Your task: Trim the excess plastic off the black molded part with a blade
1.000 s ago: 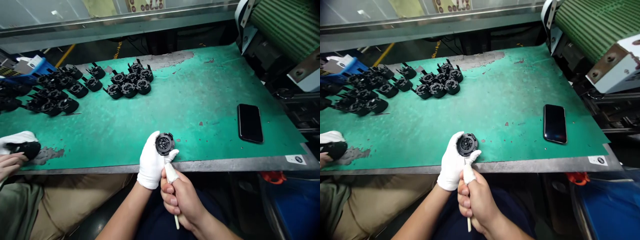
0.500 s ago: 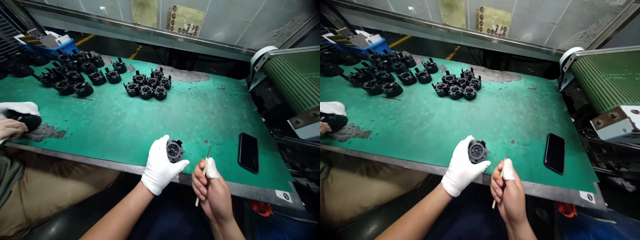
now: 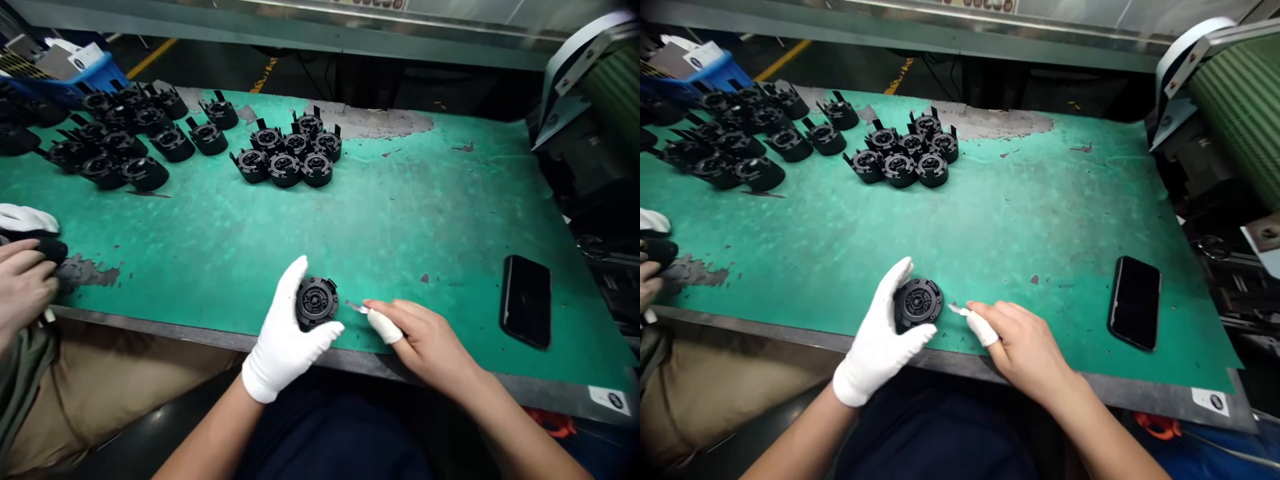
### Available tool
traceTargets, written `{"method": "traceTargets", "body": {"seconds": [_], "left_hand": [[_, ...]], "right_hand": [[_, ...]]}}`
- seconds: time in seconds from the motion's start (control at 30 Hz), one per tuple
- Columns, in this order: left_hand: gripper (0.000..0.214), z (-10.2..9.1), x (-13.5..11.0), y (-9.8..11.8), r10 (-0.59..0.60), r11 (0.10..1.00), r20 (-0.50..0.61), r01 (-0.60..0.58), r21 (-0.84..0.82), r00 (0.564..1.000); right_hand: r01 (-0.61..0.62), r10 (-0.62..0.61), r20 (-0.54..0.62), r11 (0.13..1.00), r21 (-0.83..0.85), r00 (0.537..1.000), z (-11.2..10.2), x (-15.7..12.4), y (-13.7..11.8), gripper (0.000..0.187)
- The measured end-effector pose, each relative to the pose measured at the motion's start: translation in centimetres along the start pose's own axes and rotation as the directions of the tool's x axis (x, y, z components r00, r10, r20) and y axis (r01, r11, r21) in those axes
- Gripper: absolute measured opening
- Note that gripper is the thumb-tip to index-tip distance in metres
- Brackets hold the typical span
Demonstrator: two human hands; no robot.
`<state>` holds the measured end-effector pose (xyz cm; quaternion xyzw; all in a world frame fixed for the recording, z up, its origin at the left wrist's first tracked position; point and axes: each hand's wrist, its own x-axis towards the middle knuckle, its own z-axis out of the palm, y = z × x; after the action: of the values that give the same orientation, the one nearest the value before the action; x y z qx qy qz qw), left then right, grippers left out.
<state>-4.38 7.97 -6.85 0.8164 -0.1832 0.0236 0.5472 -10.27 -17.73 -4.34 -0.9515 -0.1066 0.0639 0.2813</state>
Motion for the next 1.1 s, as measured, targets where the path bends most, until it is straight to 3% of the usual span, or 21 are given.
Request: {"method": "traceTargets", "body": {"seconds": [0.13,0.27,0.43,0.57,0.67,0.83,1.1], "left_hand": [[0.094,0.6,-0.1,0.4,-0.017,0.992,0.098,0.005,0.122,0.995],[0.084,0.8,0.4,0.2,0.009,0.979,0.060,-0.021,0.205,0.998],[0.082,1.3,0.5,0.1,0.045,0.962,0.027,-0.051,0.269,0.999],[0.081,1.3,0.5,0.1,0.049,0.961,0.019,-0.052,0.272,0.999],[0.082,1.3,0.4,0.0,0.056,0.962,0.022,-0.060,0.265,0.998],[0.083,1.3,0.2,-0.1,0.062,0.965,0.035,-0.069,0.251,0.997],[0.080,1.3,0.2,-0.1,0.082,0.963,0.022,-0.085,0.256,0.996]], "right_hand": [[0.105,-0.087,0.108,0.978,-0.178,0.990,0.6,1.0,-1.4,0.040],[0.098,-0.067,0.113,0.948,-0.302,0.991,0.5,1.1,-1.4,0.044],[-0.053,0.060,-0.002,0.884,-0.465,0.998,-1.3,2.5,0.7,0.041],[-0.014,0.005,-0.028,0.944,-0.329,1.000,-2.1,2.6,1.0,0.040],[0.074,-0.062,0.060,0.971,-0.227,0.996,-1.3,1.7,-0.2,0.039],[0.078,-0.042,0.125,0.951,-0.301,0.991,-0.1,1.1,-1.8,0.040],[0.060,-0.004,0.141,0.915,-0.399,0.990,-0.7,1.4,-2.5,0.042]]}}
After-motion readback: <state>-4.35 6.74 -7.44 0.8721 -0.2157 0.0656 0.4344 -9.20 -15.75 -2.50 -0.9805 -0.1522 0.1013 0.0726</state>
